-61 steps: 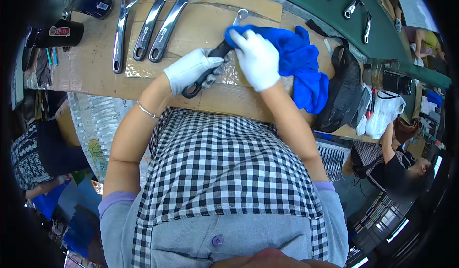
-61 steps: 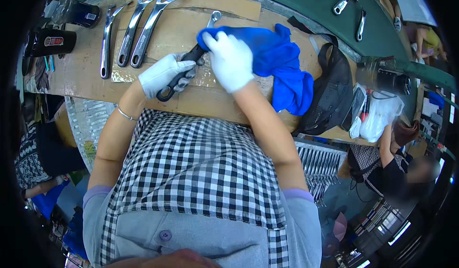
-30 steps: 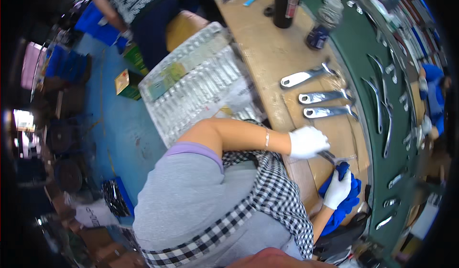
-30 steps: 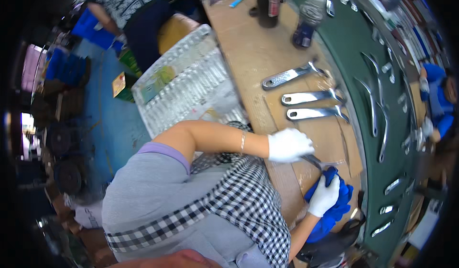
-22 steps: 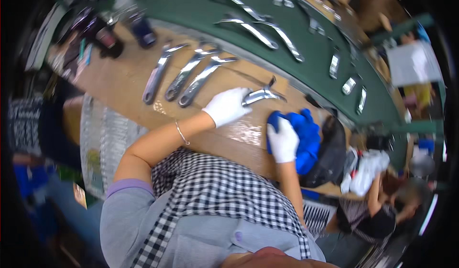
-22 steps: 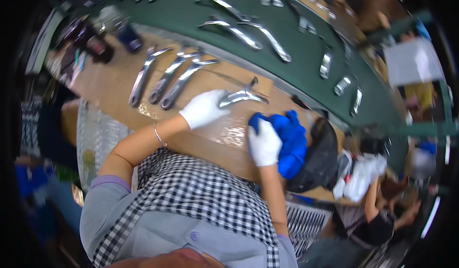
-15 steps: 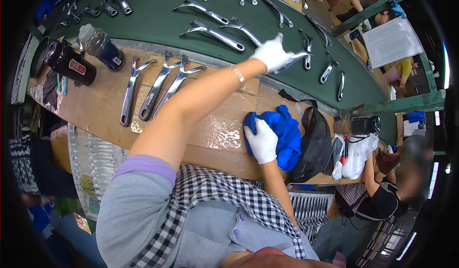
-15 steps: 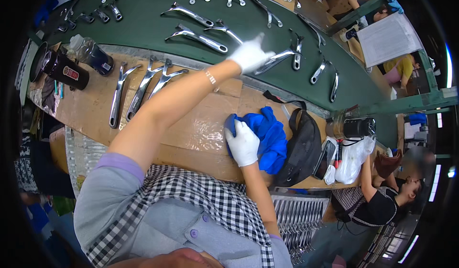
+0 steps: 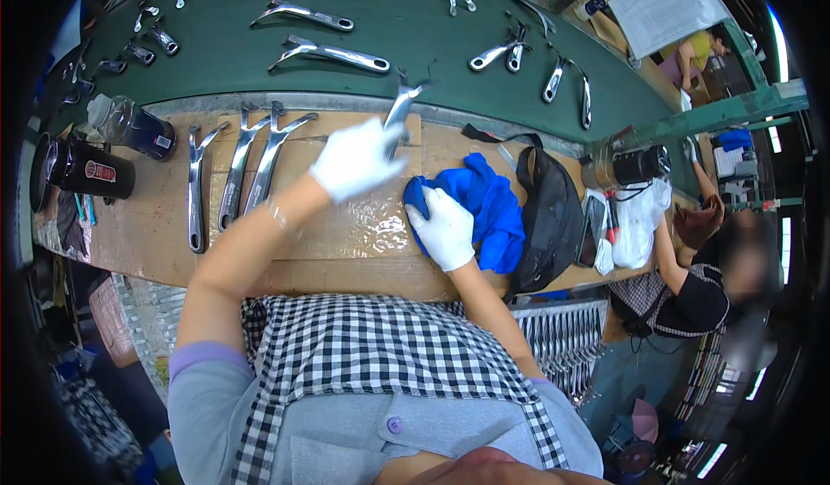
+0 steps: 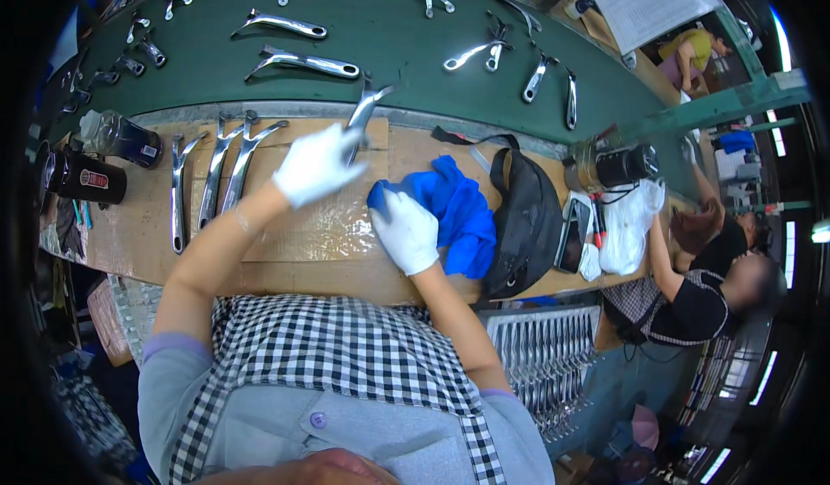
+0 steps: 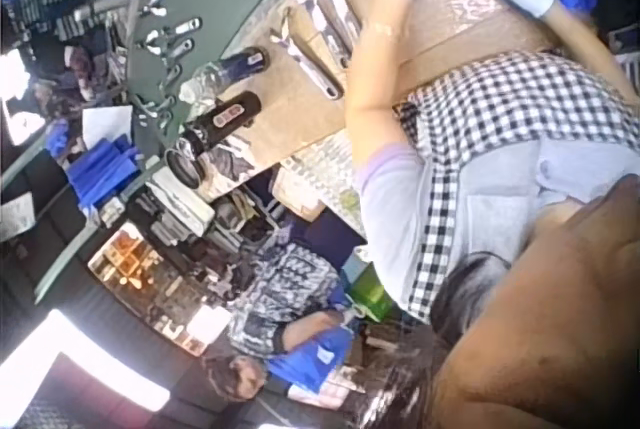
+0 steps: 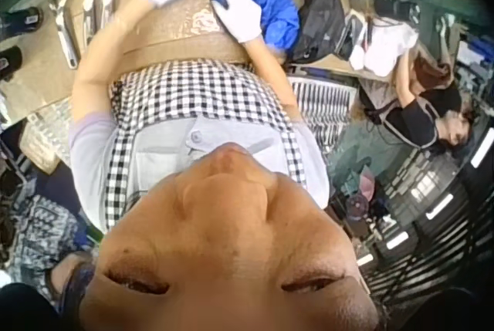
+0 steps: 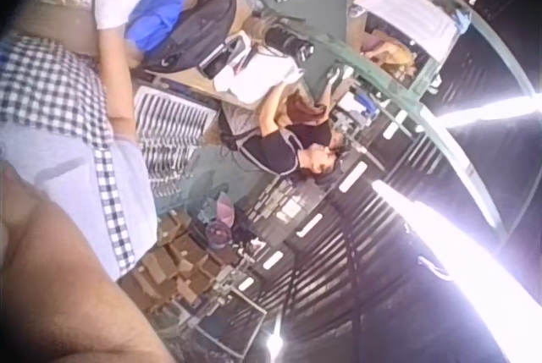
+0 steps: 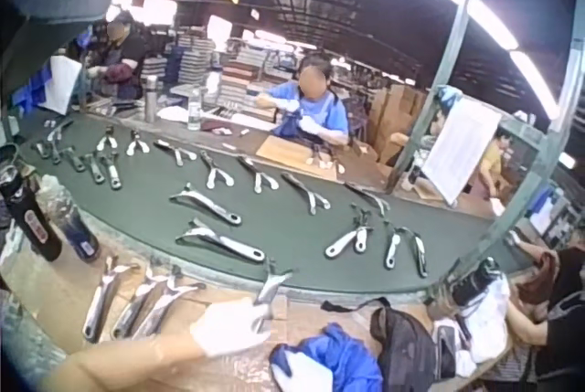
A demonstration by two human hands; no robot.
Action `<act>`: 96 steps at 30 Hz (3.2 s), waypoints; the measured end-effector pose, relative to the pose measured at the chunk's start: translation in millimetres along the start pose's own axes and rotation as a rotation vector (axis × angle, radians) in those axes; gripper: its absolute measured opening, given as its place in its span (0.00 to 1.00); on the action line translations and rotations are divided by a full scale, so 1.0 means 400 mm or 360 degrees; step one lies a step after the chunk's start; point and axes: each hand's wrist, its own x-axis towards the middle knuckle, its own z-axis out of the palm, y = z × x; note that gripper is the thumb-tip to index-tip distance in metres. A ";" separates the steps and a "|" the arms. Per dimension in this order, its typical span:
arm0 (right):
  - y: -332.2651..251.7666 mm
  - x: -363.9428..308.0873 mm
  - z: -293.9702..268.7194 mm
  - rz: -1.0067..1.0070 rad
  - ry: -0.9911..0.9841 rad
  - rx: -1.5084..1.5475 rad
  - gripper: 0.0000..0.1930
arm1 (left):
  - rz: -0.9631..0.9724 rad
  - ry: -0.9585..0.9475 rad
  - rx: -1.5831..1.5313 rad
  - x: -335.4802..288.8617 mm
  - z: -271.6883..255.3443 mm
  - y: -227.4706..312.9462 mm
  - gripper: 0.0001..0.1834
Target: The person takes metal handles from a conveyor belt, wipes them with a cloth, scrapes them with a small blade, and places them on the table.
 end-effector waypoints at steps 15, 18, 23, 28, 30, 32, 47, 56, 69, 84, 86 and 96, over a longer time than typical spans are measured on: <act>-0.120 0.224 0.041 -0.0044 -0.0342 -0.0157 0.18 | -0.0202 0.0145 0.0071 -0.403 0.074 0.009 0.43; -0.088 0.291 0.056 0.0243 -0.0408 -0.0206 0.21 | -0.0257 0.0109 0.0036 -0.424 0.076 0.024 0.43; -0.012 0.335 0.065 0.0339 -0.0368 -0.0250 0.24 | -0.0261 0.0133 0.0019 -0.423 0.087 0.012 0.42; -0.135 0.218 0.045 -0.0150 -0.0349 -0.0190 0.19 | -0.0308 0.0073 0.0017 -0.423 0.069 0.024 0.44; -0.154 0.230 0.044 -0.0075 -0.0373 -0.0250 0.18 | -0.0286 0.0063 -0.0009 -0.430 0.062 0.020 0.44; -0.090 0.282 0.070 0.0088 -0.0305 -0.0246 0.19 | -0.0251 0.0086 -0.0024 -0.436 0.059 0.010 0.44; -0.242 -0.076 0.052 -0.0673 -0.0785 0.0456 0.16 | -0.0208 0.0166 -0.0028 -0.462 0.022 -0.084 0.37; -0.092 -0.060 -0.089 0.0004 -0.0309 0.0090 0.24 | -0.0358 0.0386 -0.0389 -0.430 0.050 -0.086 0.21; -0.033 0.038 -0.045 0.0437 -0.0053 0.0604 0.17 | -0.1161 -0.0337 -0.2615 -0.361 0.039 0.015 0.28; -0.151 0.113 0.117 -0.0591 -0.0158 -0.0209 0.14 | -0.1452 -0.0584 -0.2483 -0.358 -0.030 -0.013 0.19; -0.119 0.074 0.082 -0.0602 -0.0234 -0.0072 0.15 | -0.1369 -0.0585 -0.2424 -0.361 -0.036 -0.026 0.19; -0.150 0.071 0.109 -0.0200 -0.0256 0.0492 0.08 | -0.1354 -0.0586 -0.2189 -0.363 -0.015 -0.001 0.18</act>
